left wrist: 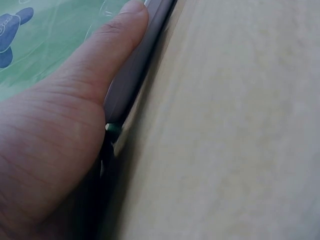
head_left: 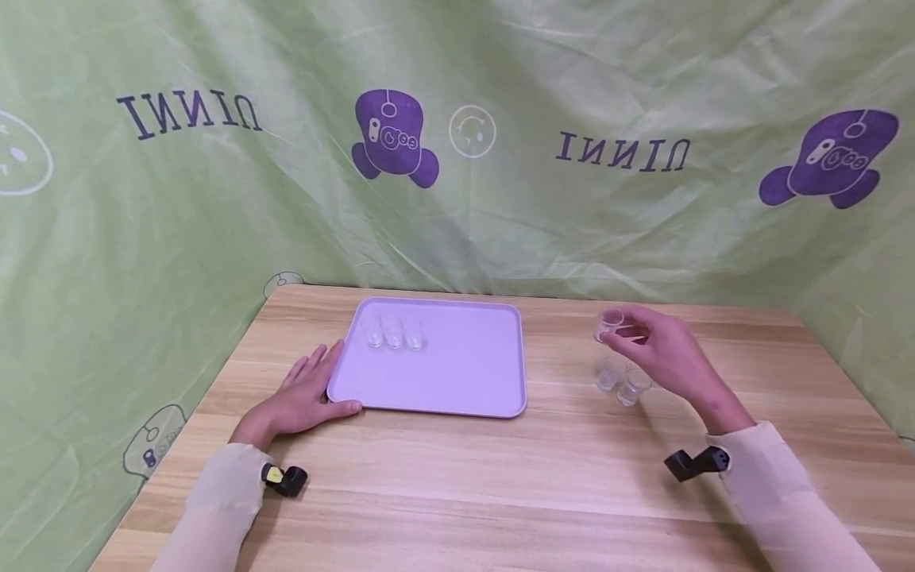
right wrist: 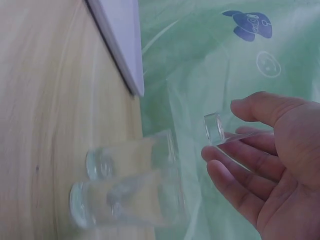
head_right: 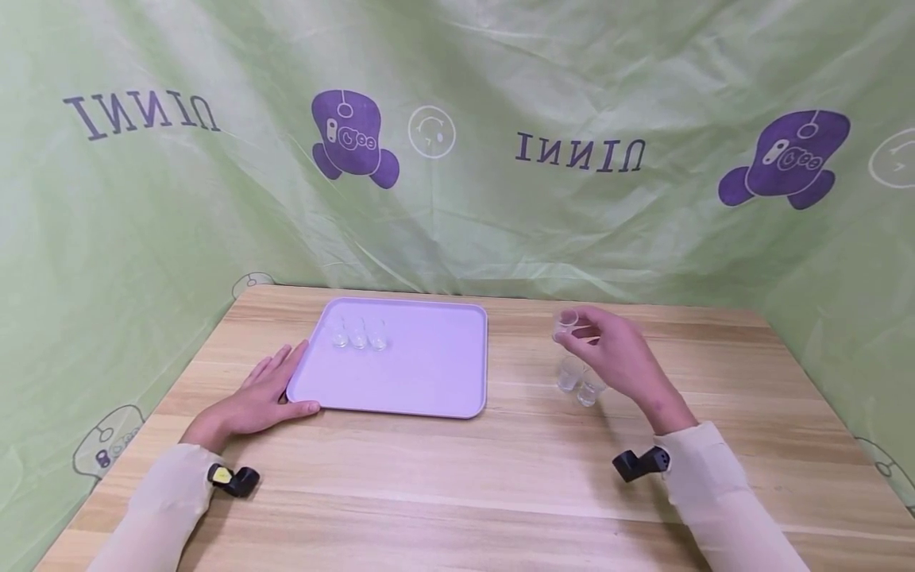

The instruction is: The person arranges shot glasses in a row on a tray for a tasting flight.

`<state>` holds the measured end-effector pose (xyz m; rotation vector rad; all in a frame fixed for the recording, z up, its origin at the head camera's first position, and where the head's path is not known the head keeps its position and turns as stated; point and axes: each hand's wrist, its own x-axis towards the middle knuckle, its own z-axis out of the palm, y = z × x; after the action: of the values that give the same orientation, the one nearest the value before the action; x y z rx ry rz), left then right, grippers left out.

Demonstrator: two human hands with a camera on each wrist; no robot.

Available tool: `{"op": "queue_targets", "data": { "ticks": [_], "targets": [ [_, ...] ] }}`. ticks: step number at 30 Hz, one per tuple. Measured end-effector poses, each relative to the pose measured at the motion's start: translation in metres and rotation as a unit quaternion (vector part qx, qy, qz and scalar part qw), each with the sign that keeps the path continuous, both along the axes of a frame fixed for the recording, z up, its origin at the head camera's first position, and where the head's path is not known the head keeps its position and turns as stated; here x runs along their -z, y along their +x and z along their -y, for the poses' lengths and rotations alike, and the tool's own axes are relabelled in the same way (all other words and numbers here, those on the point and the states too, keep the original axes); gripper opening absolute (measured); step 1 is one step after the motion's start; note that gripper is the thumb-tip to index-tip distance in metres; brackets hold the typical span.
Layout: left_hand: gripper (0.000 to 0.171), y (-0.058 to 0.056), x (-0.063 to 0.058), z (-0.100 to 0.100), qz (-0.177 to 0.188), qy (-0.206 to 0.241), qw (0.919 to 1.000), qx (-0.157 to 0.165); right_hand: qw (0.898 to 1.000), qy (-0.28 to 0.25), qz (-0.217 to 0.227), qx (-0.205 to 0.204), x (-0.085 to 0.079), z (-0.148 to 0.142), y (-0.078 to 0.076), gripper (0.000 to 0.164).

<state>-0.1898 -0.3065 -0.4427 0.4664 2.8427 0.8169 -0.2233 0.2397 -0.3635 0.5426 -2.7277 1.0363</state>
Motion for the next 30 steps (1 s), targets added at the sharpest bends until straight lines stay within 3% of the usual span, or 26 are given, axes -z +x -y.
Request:
{"op": "queue_targets", "data": {
  "ticks": [13, 30],
  "targets": [
    [0.114, 0.000, 0.000, -0.001, -0.004, 0.003, 1.0000, 0.001, 0.998, -0.042, 0.012, -0.035, 0.003, 0.037, -0.021, 0.034],
    [0.114, 0.000, 0.001, 0.001, -0.007, 0.004, 1.0000, 0.003, 0.993, -0.080, 0.044, -0.079, 0.013, 0.090, -0.033, 0.033]
  ]
}}
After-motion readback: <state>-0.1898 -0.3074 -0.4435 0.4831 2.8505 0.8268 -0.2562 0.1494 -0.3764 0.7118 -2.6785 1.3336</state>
